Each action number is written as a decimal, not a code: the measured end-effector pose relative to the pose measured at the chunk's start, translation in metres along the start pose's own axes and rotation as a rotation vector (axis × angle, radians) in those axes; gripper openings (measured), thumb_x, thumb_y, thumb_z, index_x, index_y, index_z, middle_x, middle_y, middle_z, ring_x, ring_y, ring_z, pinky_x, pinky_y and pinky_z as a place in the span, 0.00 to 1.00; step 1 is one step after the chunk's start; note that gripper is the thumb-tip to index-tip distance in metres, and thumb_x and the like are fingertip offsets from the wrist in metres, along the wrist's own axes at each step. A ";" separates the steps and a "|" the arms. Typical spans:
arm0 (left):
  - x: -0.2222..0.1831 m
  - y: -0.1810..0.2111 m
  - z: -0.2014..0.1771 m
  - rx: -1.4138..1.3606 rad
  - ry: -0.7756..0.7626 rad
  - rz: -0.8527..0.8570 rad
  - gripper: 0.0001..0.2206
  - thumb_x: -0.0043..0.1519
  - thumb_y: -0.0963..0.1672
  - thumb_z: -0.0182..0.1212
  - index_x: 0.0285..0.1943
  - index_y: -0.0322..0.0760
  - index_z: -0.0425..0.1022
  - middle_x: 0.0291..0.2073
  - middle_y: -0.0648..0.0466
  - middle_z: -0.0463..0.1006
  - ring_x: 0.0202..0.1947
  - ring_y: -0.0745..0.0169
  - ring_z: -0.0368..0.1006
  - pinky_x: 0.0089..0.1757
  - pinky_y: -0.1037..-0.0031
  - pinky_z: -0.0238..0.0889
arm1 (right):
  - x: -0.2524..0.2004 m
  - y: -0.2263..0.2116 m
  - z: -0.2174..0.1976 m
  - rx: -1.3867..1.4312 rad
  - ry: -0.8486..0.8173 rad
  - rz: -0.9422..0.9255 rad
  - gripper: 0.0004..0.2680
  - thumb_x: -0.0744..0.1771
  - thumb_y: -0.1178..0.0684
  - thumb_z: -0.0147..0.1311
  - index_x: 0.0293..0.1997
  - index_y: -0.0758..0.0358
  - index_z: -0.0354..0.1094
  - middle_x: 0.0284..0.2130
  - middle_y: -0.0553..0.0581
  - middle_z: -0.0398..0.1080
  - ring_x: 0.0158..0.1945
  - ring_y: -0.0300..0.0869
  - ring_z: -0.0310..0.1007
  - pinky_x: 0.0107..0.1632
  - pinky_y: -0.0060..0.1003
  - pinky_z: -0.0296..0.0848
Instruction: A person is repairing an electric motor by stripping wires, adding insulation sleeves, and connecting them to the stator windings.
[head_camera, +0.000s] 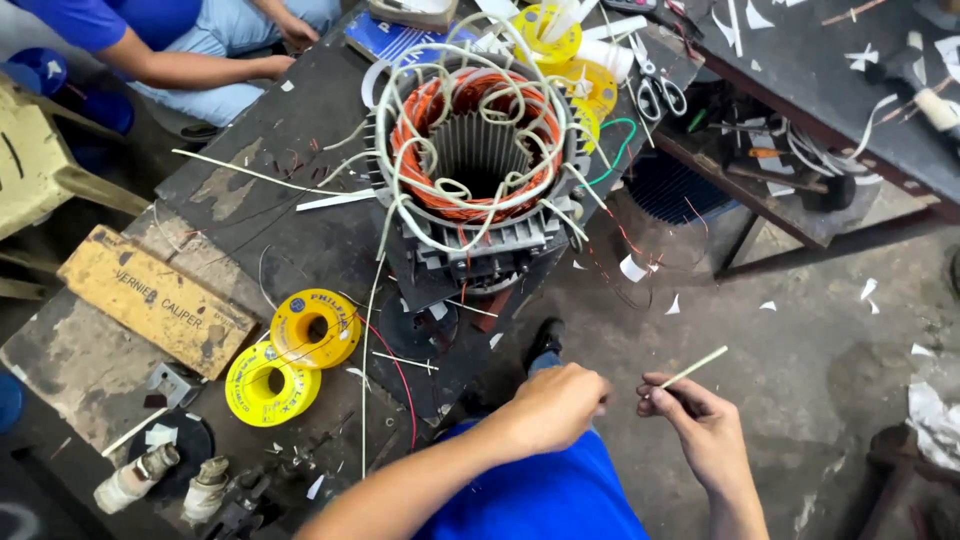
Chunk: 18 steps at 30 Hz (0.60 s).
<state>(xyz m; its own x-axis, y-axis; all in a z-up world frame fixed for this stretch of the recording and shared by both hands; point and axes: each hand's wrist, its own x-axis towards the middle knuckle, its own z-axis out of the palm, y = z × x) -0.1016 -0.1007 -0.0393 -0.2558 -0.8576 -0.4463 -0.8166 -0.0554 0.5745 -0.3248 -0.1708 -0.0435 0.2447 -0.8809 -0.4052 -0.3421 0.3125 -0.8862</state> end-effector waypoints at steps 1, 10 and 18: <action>-0.021 0.010 -0.019 -0.272 0.114 0.130 0.08 0.60 0.37 0.58 0.44 0.37 0.80 0.42 0.43 0.85 0.45 0.39 0.82 0.43 0.54 0.71 | -0.003 0.003 -0.001 -0.021 -0.033 -0.051 0.11 0.68 0.61 0.59 0.53 0.77 0.80 0.35 0.72 0.84 0.37 0.52 0.85 0.50 0.43 0.84; -0.086 0.041 -0.060 -0.882 0.409 0.320 0.07 0.70 0.43 0.62 0.51 0.36 0.83 0.40 0.54 0.85 0.37 0.64 0.79 0.45 0.72 0.71 | -0.037 -0.027 0.017 0.516 -0.361 -0.366 0.08 0.70 0.62 0.58 0.53 0.75 0.77 0.47 0.68 0.74 0.45 0.53 0.77 0.47 0.43 0.81; -0.098 0.040 -0.056 -0.785 0.586 0.314 0.06 0.69 0.43 0.65 0.46 0.34 0.84 0.37 0.52 0.84 0.37 0.62 0.80 0.44 0.72 0.71 | -0.048 -0.052 0.028 0.257 -0.278 -0.472 0.05 0.69 0.63 0.59 0.48 0.69 0.79 0.42 0.67 0.78 0.48 0.50 0.80 0.48 0.39 0.84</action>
<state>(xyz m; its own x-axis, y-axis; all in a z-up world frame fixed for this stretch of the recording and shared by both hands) -0.0805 -0.0476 0.0662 0.0653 -0.9942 0.0853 -0.1348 0.0759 0.9880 -0.2936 -0.1345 0.0155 0.5562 -0.8304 0.0323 0.0826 0.0166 -0.9964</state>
